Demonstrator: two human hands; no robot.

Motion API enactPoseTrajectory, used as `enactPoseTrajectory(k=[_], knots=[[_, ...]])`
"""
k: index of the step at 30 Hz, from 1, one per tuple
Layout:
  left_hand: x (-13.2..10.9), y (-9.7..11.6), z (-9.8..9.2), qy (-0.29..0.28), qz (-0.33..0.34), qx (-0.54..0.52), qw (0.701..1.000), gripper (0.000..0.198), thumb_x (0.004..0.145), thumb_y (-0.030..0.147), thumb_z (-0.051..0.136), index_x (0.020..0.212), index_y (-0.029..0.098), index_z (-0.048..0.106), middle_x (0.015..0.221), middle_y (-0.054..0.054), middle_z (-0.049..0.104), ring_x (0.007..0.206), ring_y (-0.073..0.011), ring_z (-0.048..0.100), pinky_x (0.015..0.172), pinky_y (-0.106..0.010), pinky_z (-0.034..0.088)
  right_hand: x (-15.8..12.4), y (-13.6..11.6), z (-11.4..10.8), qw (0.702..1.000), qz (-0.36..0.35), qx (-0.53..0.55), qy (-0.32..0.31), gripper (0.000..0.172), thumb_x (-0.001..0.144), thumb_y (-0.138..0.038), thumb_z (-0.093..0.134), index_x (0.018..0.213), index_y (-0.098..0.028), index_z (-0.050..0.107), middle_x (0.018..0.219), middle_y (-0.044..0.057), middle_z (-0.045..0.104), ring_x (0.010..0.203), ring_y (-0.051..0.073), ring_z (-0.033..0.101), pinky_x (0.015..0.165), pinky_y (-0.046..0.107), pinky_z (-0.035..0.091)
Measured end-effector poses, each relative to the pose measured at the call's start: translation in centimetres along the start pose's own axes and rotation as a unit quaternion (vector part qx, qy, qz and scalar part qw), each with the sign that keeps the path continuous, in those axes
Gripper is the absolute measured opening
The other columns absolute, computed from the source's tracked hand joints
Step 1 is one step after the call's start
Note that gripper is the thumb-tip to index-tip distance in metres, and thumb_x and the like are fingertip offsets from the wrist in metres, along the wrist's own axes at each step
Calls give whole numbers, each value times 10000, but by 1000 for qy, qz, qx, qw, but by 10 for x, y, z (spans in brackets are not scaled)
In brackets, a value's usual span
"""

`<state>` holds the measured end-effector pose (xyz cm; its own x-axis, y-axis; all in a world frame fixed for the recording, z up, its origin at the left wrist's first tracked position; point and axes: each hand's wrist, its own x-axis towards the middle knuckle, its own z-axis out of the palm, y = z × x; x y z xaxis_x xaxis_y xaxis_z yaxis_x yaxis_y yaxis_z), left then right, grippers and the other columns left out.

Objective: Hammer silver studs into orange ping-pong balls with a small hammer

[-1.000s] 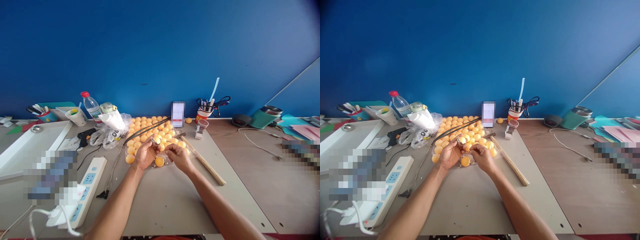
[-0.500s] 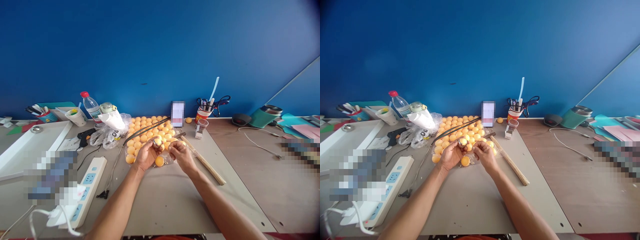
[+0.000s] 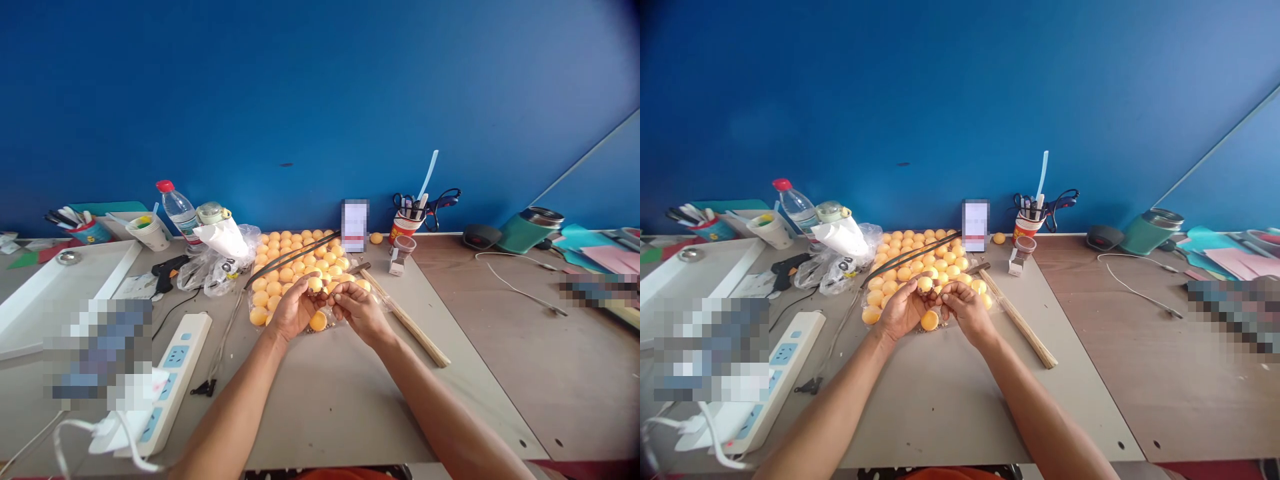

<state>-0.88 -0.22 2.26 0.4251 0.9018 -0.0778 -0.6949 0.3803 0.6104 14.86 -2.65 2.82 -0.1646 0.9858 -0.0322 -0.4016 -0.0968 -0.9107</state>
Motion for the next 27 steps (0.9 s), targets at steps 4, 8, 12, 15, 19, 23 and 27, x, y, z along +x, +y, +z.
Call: enactPoseTrajectory(k=[4, 8, 12, 15, 19, 23, 27], knots=[[-1, -1, 0, 4, 14, 23, 1000, 354, 809, 311, 678, 1112, 143, 605, 921, -65, 663, 788, -174, 644, 706, -291, 492, -1, 0, 0, 999, -18, -27, 11, 237, 702, -384, 756, 717, -199, 608, 592, -36, 546, 521, 89, 452, 526, 244, 331], [0, -5, -2, -11, 18, 52, 998, 398, 807, 333, 693, 1150, 162, 586, 846, -39, 641, 723, -154, 626, 637, -263, 463, 0, 1, 0, 999, -26, -40, 11, 255, 698, -416, 751, 725, -205, 609, 579, -42, 506, 547, 100, 438, 559, 255, 340], [0, -9, -2, -22, 28, 64, 997, 382, 809, 319, 698, 1149, 186, 585, 818, -16, 627, 683, -125, 598, 608, -241, 435, 1, 4, 2, 999, -33, -41, 11, 257, 693, -418, 750, 716, -207, 605, 578, -42, 495, 556, 103, 431, 571, 257, 343], [0, -9, 1, -17, 29, 66, 997, 389, 811, 326, 694, 1156, 181, 587, 842, -24, 633, 679, -121, 591, 630, -252, 446, 1, 5, 3, 999, -30, -40, 11, 247, 689, -412, 750, 713, -210, 609, 583, -42, 487, 567, 106, 429, 582, 258, 353], [-1, -7, 6, -10, 17, 59, 998, 427, 816, 306, 674, 1205, 163, 572, 880, -51, 653, 712, -151, 614, 678, -296, 483, 2, 5, 3, 999, -25, -39, 25, 247, 661, -410, 767, 724, -214, 630, 632, -35, 507, 583, 109, 430, 583, 260, 364], [-2, -6, 8, -23, 13, 56, 998, 380, 811, 239, 660, 1175, 154, 586, 908, -67, 669, 796, -195, 647, 761, -359, 513, 2, 5, 2, 999, -26, -29, 31, 231, 667, -392, 773, 703, -208, 637, 668, -26, 531, 599, 105, 429, 585, 252, 366], [-3, -7, 7, -38, 16, 68, 997, 351, 829, 222, 652, 1169, 159, 593, 954, -70, 670, 833, -199, 658, 810, -386, 520, 3, 7, 0, 999, -22, -22, 32, 216, 676, -376, 774, 701, -204, 646, 660, -25, 539, 593, 100, 431, 592, 253, 373]])
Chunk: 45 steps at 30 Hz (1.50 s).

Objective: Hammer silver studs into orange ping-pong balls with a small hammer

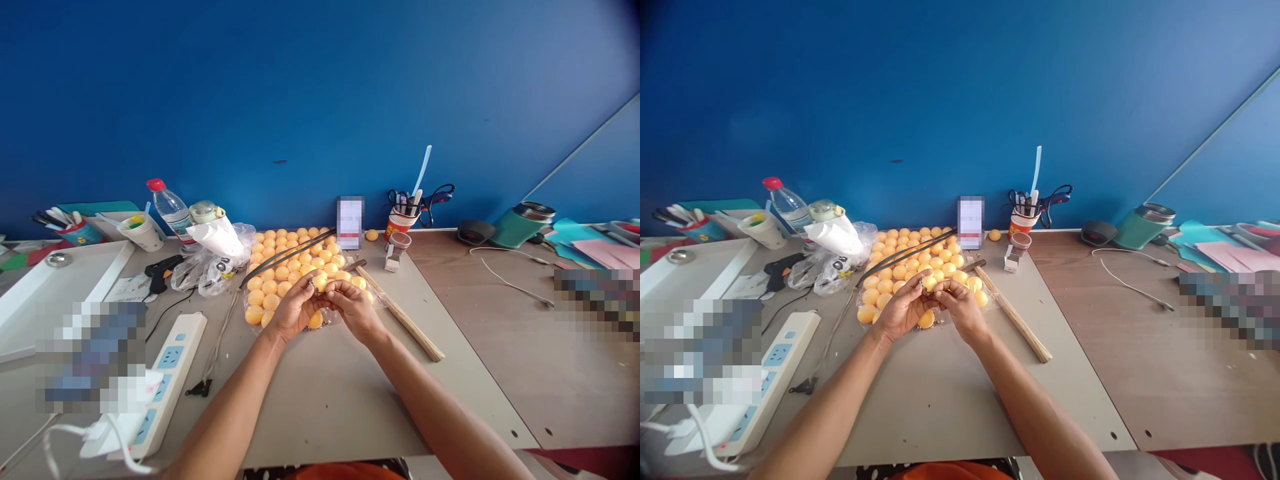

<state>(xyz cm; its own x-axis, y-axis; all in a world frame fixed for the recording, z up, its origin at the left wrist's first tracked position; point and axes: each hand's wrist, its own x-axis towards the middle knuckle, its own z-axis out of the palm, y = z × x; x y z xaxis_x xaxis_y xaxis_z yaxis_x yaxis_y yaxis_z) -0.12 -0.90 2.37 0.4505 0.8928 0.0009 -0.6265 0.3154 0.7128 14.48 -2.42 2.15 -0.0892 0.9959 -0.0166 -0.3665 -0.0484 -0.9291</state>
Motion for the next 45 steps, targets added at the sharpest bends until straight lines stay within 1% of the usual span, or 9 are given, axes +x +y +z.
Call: enactPoseTrajectory(k=[5, 10, 17, 22, 26, 28, 31, 38, 45], knots=[[-1, -1, -1, -9, -2, 11, 1000, 375, 846, 237, 648, 1207, 170, 576, 967, -74, 670, 842, -203, 668, 824, -400, 522, 0, 2, -1, 1000, 10, -3, 1, 227, 673, -385, 771, 704, -205, 636, 655, -27, 537, 596, 106, 461, 613, 265, 401], [-1, -1, -1, -5, -4, 15, 1000, 393, 827, 240, 673, 1203, 169, 582, 979, -75, 670, 852, -207, 673, 828, -397, 524, 0, 3, -1, 1000, 9, -4, 10, 241, 669, -388, 768, 710, -201, 622, 654, -25, 532, 587, 105, 448, 585, 255, 389], [-1, 1, 1, -3, -10, 17, 1000, 420, 814, 252, 690, 1209, 168, 578, 911, -65, 678, 856, -212, 675, 826, -390, 525, 1, 4, -1, 1000, 6, -19, 9, 268, 666, -412, 765, 698, -196, 609, 619, -30, 515, 563, 101, 428, 557, 251, 370], [-1, 1, 2, 1, -2, 19, 1000, 396, 811, 248, 693, 1184, 168, 590, 821, -36, 662, 828, -208, 677, 816, -385, 525, 1, 3, -2, 1000, 15, -10, 6, 272, 661, -408, 772, 699, -192, 611, 611, -35, 515, 560, 98, 434, 565, 252, 367], [-2, 1, 4, 5, -2, 26, 1000, 409, 800, 246, 705, 1185, 165, 592, 883, -61, 676, 835, -217, 678, 806, -390, 523, 1, 2, -3, 1000, 19, -17, 4, 264, 669, -401, 770, 691, -189, 614, 613, -30, 528, 565, 99, 442, 569, 252, 369], [-2, 1, 4, 13, -4, 26, 1000, 423, 791, 248, 715, 1186, 164, 594, 863, -57, 673, 841, -222, 678, 811, -393, 521, 1, 1, -3, 999, 20, -25, 8, 272, 666, -409, 770, 686, -189, 612, 606, -29, 526, 562, 102, 444, 564, 255, 372], [-2, 0, 5, 20, 1, 22, 1000, 435, 778, 253, 728, 1183, 165, 598, 814, -37, 659, 839, -219, 677, 817, -391, 521, 1, 1, -3, 999, 19, -28, 12, 278, 661, -412, 771, 685, -189, 607, 607, -30, 523, 562, 103, 446, 561, 255, 376], [-2, -5, 6, 35, 15, 41, 998, 430, 779, 271, 724, 1186, 188, 615, 883, -50, 676, 866, -239, 675, 829, -402, 512, 0, -1, -1, 1000, 15, -21, 11, 267, 668, -397, 765, 667, -190, 597, 596, -29, 528, 563, 105, 452, 568, 257, 377], [-3, -8, 8, 36, 29, 53, 997, 399, 800, 269, 699, 1186, 211, 617, 811, -20, 646, 850, -228, 666, 837, -406, 507, 1, 1, -3, 1000, 16, -12, 14, 231, 683, -360, 760, 672, -186, 608, 575, -33, 536, 558, 105, 465, 571, 257, 369]])
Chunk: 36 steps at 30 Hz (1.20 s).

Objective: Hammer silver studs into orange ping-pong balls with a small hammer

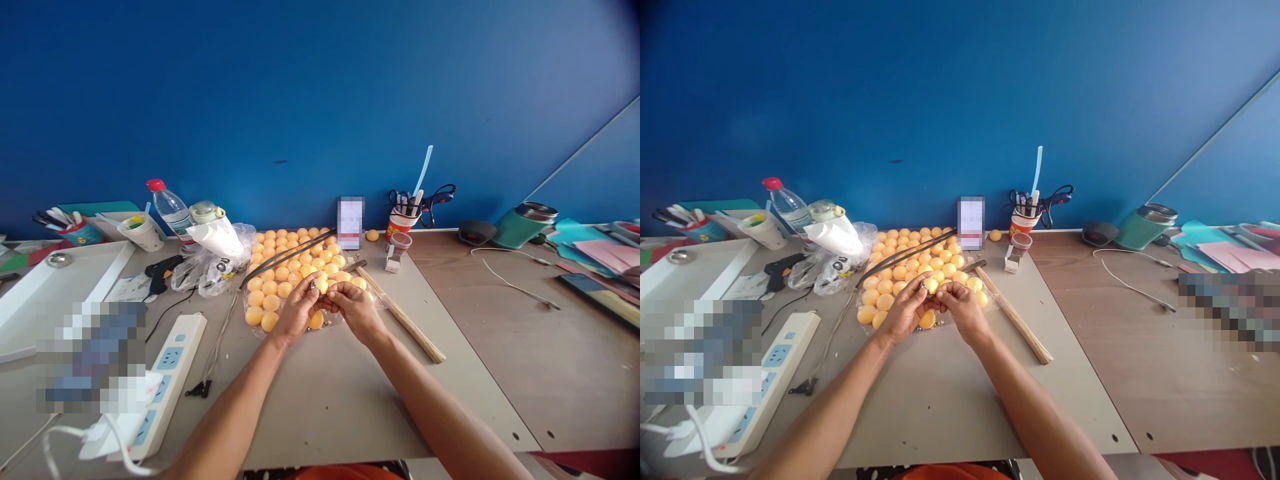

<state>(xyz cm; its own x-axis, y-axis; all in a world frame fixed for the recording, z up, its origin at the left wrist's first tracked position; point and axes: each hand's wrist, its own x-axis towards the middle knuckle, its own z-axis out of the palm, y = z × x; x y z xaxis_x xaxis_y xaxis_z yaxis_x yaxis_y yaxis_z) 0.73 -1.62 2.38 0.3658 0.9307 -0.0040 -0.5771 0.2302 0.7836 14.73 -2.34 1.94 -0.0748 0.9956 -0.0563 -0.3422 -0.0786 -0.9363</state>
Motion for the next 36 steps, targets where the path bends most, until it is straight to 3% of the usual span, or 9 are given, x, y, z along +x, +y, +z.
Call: enactPoseTrajectory(k=[31, 36], knots=[[2, -9, -7, -16, 12, 50, 999, 398, 860, 312, 627, 1237, 210, 548, 935, -38, 659, 734, -182, 670, 766, -377, 535, 1, 3, 1, 999, -12, -14, 31, 202, 671, -310, 736, 669, -180, 580, 570, -46, 544, 546, 100, 474, 562, 256, 372], [0, -8, -2, -13, 10, 53, 998, 380, 853, 303, 637, 1219, 220, 573, 953, -37, 659, 781, -188, 668, 782, -369, 530, 1, 3, 3, 999, -2, 12, 53, 263, 621, -311, 777, 650, -183, 548, 559, -57, 524, 521, 87, 442, 529, 242, 351]])
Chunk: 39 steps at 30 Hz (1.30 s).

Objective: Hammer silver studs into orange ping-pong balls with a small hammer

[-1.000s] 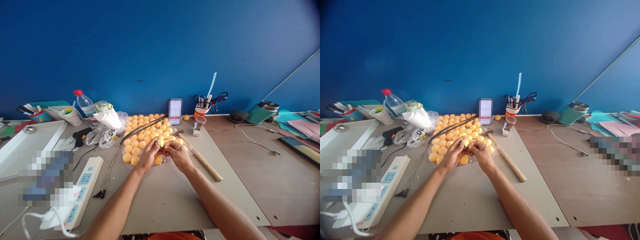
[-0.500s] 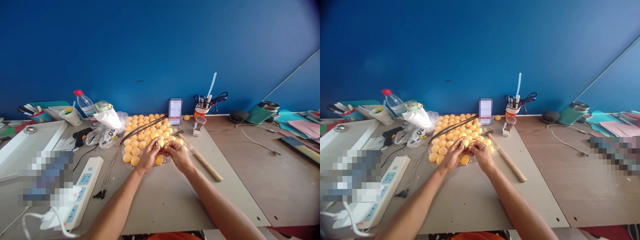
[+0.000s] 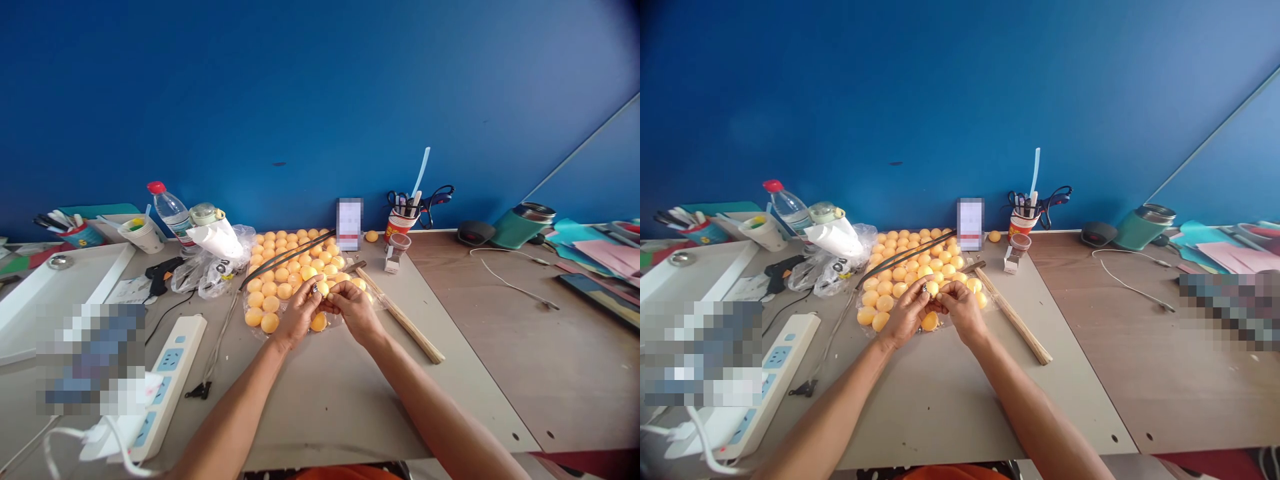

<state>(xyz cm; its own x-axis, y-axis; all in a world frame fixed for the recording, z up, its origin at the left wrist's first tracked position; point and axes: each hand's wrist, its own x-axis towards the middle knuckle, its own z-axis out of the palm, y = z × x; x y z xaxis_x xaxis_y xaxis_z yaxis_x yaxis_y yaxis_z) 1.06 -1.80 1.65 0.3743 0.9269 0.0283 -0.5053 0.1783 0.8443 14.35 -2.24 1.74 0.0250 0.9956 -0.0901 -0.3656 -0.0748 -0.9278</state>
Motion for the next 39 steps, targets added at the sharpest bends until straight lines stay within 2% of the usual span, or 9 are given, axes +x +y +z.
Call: enactPoseTrajectory(k=[3, 9, 18, 26, 34, 39], knots=[[-1, 4, 5, 7, 0, -36, 999, 375, 836, 290, 658, 1195, 213, 582, 957, -39, 663, 828, -188, 661, 799, -357, 526, -1, -4, 3, 1000, -2, 23, -6, 280, 615, -306, 800, 651, -181, 552, 574, -58, 526, 519, 76, 433, 522, 230, 346], [1, 14, 3, 36, -25, -105, 994, 409, 786, 266, 708, 1161, 154, 590, 880, -46, 665, 734, -149, 649, 708, -297, 535, -1, -9, 5, 991, 34, 113, -63, 286, 616, -313, 829, 671, -187, 579, 589, -47, 554, 506, 69, 431, 553, 238, 397], [3, 16, -5, 34, -29, -135, 990, 475, 804, 265, 693, 1236, 139, 537, 824, -52, 672, 733, -162, 666, 700, -291, 543, -1, -7, 3, 992, 16, 120, -44, 263, 629, -312, 818, 683, -196, 589, 581, -59, 533, 487, 70, 432, 530, 233, 374], [3, 18, -6, 35, -33, -156, 987, 464, 827, 249, 651, 1270, 183, 528, 806, -27, 655, 736, -172, 662, 799, -382, 541, -1, -7, 3, 997, 1, 65, -29, 280, 623, -348, 787, 680, -203, 554, 595, -57, 511, 494, 78, 424, 534, 246, 362], [5, 18, -14, 16, -30, -175, 984, 474, 828, 209, 609, 1290, 186, 508, 969, -85, 686, 856, -208, 682, 863, -416, 534, 1, -1, 1, 1000, -4, 14, -15, 269, 630, -358, 751, 690, -201, 541, 587, -59, 493, 503, 84, 428, 534, 246, 349], [6, 19, -14, 24, -23, -183, 983, 460, 823, 181, 599, 1275, 183, 515, 947, -77, 692, 871, -212, 686, 871, -421, 536, 2, -1, -3, 996, -13, -90, -12, 171, 689, -325, 670, 732, -196, 566, 568, -62, 496, 510, 94, 441, 533, 243, 348]])
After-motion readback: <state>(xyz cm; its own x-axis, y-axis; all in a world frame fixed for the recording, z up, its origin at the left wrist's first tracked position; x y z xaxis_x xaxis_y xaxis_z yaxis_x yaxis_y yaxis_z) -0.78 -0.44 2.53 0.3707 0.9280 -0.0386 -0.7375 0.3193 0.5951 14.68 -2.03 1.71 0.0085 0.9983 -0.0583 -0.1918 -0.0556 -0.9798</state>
